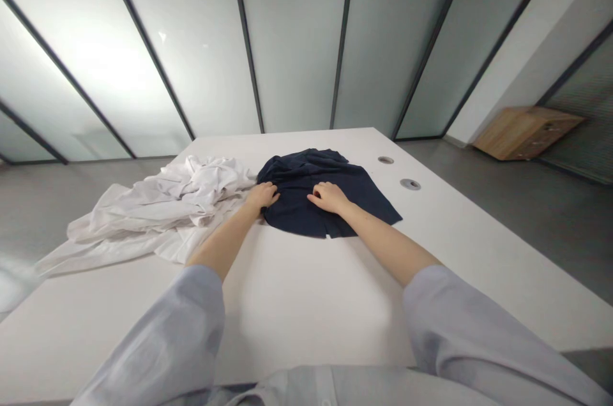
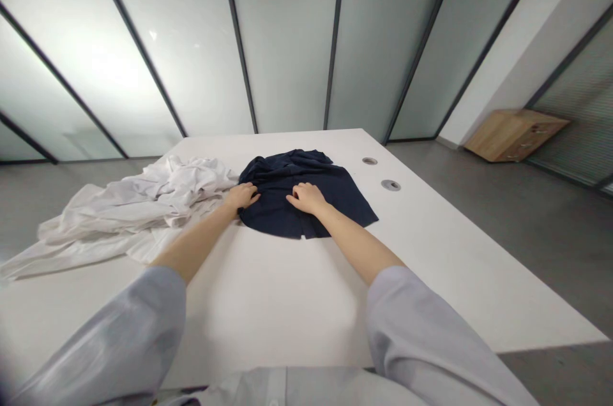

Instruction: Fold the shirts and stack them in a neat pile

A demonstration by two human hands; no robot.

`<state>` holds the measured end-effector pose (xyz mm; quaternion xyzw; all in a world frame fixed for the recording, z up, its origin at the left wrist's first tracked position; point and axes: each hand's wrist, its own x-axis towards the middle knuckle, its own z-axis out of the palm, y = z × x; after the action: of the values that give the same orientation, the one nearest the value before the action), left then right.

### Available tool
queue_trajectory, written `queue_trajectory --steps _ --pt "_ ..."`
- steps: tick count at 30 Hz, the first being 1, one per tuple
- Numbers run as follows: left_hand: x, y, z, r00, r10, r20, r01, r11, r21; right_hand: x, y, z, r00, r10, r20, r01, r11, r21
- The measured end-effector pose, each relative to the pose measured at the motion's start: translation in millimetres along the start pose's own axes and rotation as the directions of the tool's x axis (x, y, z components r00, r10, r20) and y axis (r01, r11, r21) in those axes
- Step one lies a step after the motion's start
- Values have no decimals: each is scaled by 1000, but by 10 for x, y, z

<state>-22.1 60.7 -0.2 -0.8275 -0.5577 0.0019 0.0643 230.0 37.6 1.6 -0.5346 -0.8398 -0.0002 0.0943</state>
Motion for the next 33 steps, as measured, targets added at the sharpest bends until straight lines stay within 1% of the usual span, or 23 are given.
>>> queue_trajectory --steps 3,5,7,9,11,13,16,18,22,24,25,27,29,30,31,32,33 --pt "-5 -53 -6 999 25 36 -26 1000 13 -60 -29 44 999 -31 19 31 999 18" --pt "-27 -85 -1 997 52 55 -52 999 0 -100 10 45 998 -58 20 57 997 52" --pt "-59 -83 -11 996 81 49 -80 996 -30 -150 79 15 996 -91 -1 91 993 80" --pt "-93 -30 -42 993 115 13 -114 991 -75 -215 160 -31 994 -106 -29 108 990 87" --pt "-119 73 -78 988 155 -9 -155 980 -125 -289 235 -62 995 -94 -23 96 992 78" --pt "-137 202 -99 984 175 27 -168 973 -157 -364 283 -54 999 -43 19 42 997 58" --pt "-176 378 -75 982 123 145 -98 980 -172 -468 269 22 993 68 94 -69 998 0" --pt "-227 465 -33 979 71 190 -37 984 -175 -526 197 79 984 132 123 -128 991 -38" --pt "-354 571 22 980 8 198 24 987 -156 -568 -3 84 970 202 133 -191 978 -87" --pt "-398 598 9 976 -2 217 35 989 -144 -545 -60 15 968 209 136 -197 976 -94" --pt "-412 605 -6 975 3 224 30 989 -143 -526 -65 -31 972 192 139 -180 980 -89" --pt "-425 616 -43 981 57 187 -28 988 -152 -488 -32 -127 985 108 133 -101 993 -55" --pt "-422 639 -70 985 154 72 -139 974 -177 -466 30 -203 994 15 106 -15 1000 0" --pt "-416 660 -75 980 201 9 -195 962 -192 -466 57 -227 995 -6 98 3 1000 28" --pt "-406 688 -73 971 236 -39 -239 948 -208 -471 76 -241 995 -6 104 1 999 52" --pt "-395 722 -66 965 254 -62 -261 939 -226 -481 84 -246 992 9 123 -18 998 66" --pt "-381 758 -56 965 256 -59 -262 934 -241 -493 79 -244 988 34 151 -45 997 67"
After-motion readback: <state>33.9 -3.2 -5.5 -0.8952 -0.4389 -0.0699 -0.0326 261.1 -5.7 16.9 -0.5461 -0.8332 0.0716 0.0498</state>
